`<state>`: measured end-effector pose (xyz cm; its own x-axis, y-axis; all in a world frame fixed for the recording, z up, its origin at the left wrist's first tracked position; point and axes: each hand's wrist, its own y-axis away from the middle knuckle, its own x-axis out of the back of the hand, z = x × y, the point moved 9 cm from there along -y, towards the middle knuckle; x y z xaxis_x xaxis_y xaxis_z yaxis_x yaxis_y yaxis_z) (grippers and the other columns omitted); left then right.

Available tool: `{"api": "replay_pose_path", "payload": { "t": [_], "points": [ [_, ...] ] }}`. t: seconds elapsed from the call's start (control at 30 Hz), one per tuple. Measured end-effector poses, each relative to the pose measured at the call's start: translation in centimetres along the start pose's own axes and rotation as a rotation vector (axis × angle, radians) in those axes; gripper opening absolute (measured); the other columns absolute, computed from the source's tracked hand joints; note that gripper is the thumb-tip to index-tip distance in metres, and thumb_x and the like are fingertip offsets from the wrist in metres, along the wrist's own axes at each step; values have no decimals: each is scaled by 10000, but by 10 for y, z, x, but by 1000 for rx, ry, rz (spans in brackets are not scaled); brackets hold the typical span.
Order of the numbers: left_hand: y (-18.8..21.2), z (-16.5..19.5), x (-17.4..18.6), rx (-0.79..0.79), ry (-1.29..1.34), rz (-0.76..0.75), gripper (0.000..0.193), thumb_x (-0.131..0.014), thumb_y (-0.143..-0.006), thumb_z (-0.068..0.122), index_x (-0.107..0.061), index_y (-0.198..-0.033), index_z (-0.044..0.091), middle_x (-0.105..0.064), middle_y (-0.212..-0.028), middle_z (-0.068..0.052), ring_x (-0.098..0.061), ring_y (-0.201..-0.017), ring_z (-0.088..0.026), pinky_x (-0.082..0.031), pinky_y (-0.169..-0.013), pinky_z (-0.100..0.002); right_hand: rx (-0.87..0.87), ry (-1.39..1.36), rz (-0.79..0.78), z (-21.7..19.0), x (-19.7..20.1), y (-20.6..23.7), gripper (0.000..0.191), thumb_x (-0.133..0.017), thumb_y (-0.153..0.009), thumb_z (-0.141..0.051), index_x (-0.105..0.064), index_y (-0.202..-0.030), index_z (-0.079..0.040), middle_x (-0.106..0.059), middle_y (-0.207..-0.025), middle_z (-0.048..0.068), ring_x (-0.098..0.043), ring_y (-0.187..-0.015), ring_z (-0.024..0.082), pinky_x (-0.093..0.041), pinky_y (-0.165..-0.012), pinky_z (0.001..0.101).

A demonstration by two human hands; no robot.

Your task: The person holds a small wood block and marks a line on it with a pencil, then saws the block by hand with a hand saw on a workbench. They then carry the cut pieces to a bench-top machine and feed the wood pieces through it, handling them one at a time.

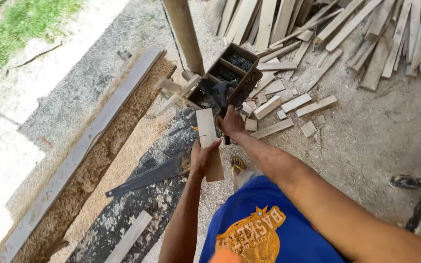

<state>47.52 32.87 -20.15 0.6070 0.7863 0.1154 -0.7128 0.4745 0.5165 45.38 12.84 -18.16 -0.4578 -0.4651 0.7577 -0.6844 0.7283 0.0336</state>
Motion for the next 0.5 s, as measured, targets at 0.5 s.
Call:
{"api": "replay_pose_path", "payload": {
  "t": [0.5],
  "points": [
    [-93,26,-6,41,-33,5,715,-824,-782,425,-574,-1285,-18,-726,-1098,-189,-733,-937,-274,-602,-805,-402,-286,59,-345,17,-58,-55,643,-772,-894,-345,-410,-1320,-26,-449,-1347,271,-583,-1177,438,-541,-947,528]
  ]
}}
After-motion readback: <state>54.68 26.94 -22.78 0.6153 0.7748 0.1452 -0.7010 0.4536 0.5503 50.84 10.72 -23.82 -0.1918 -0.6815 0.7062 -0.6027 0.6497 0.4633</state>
